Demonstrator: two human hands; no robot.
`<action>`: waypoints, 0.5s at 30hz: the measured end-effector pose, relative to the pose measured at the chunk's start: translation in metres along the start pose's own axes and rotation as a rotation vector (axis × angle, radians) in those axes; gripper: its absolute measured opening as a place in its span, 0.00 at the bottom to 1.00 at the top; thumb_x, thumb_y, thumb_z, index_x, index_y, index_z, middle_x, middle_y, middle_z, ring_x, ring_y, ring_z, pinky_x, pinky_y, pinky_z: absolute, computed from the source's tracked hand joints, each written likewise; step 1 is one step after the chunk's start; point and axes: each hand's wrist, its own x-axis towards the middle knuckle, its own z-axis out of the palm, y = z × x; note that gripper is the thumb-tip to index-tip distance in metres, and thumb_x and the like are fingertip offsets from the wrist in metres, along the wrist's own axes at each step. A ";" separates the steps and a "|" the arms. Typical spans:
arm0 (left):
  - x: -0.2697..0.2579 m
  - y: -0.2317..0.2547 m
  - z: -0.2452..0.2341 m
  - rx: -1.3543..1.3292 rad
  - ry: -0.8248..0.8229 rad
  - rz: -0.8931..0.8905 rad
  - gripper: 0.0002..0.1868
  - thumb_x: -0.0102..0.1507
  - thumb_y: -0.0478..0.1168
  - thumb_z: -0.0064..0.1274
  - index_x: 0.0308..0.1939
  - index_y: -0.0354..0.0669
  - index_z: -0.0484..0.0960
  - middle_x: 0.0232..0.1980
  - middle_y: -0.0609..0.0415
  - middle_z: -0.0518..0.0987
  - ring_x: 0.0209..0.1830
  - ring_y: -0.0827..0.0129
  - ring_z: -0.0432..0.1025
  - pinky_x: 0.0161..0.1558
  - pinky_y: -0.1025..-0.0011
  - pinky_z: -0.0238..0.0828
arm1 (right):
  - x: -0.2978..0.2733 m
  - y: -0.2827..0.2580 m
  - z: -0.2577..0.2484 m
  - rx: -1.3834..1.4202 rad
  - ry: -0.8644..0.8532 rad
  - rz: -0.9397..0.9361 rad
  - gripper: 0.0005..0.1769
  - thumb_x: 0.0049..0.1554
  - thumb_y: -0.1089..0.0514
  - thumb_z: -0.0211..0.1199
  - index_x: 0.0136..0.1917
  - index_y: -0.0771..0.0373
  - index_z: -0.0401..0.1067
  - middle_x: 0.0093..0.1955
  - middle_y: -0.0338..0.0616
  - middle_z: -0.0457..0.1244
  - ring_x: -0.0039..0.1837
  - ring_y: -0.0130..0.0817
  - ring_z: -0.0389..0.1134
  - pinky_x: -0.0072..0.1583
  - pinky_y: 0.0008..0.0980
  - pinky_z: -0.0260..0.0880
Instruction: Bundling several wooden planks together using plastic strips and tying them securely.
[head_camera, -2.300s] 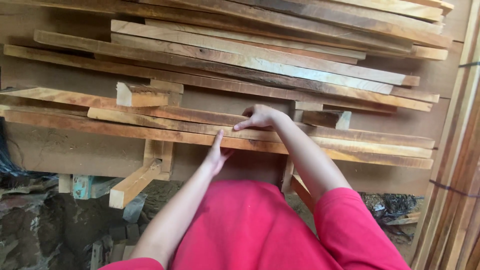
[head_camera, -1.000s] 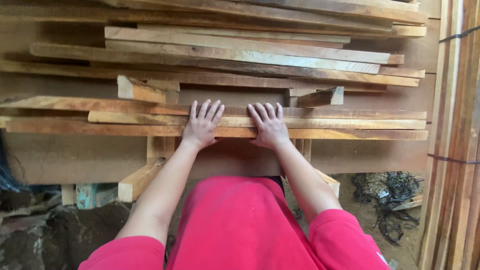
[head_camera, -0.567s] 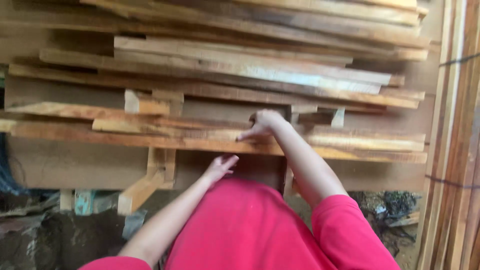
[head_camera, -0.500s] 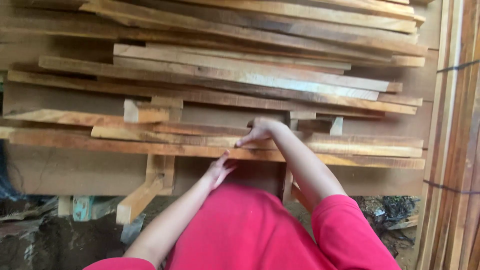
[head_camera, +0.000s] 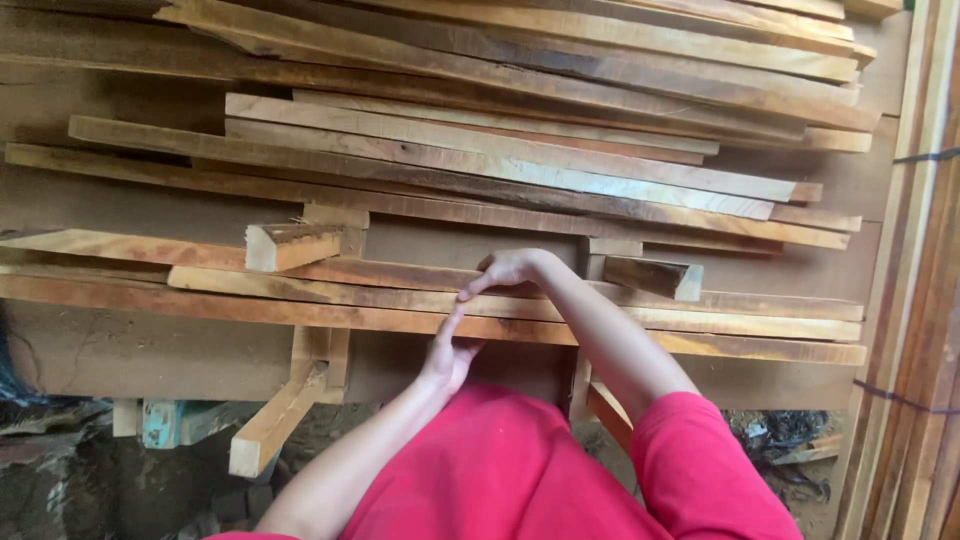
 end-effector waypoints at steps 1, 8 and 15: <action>0.000 0.007 0.003 0.001 0.005 -0.002 0.53 0.60 0.52 0.67 0.77 0.33 0.52 0.75 0.37 0.46 0.74 0.46 0.53 0.73 0.43 0.55 | 0.001 -0.006 -0.004 0.003 -0.004 0.000 0.54 0.36 0.24 0.77 0.65 0.60 0.75 0.59 0.53 0.70 0.60 0.46 0.72 0.57 0.44 0.76; 0.009 0.027 -0.010 0.022 -0.023 0.042 0.51 0.61 0.56 0.63 0.78 0.39 0.52 0.77 0.35 0.48 0.76 0.43 0.53 0.74 0.43 0.54 | 0.007 -0.026 0.004 -0.073 0.050 -0.035 0.61 0.33 0.18 0.75 0.67 0.60 0.73 0.62 0.53 0.68 0.64 0.48 0.70 0.62 0.48 0.72; 0.023 0.033 -0.033 0.325 -0.121 -0.008 0.65 0.61 0.74 0.55 0.83 0.44 0.33 0.83 0.35 0.23 0.82 0.31 0.37 0.77 0.41 0.46 | -0.034 -0.042 0.018 -0.196 0.361 -0.127 0.54 0.33 0.15 0.72 0.66 0.44 0.74 0.62 0.35 0.70 0.68 0.41 0.69 0.70 0.49 0.66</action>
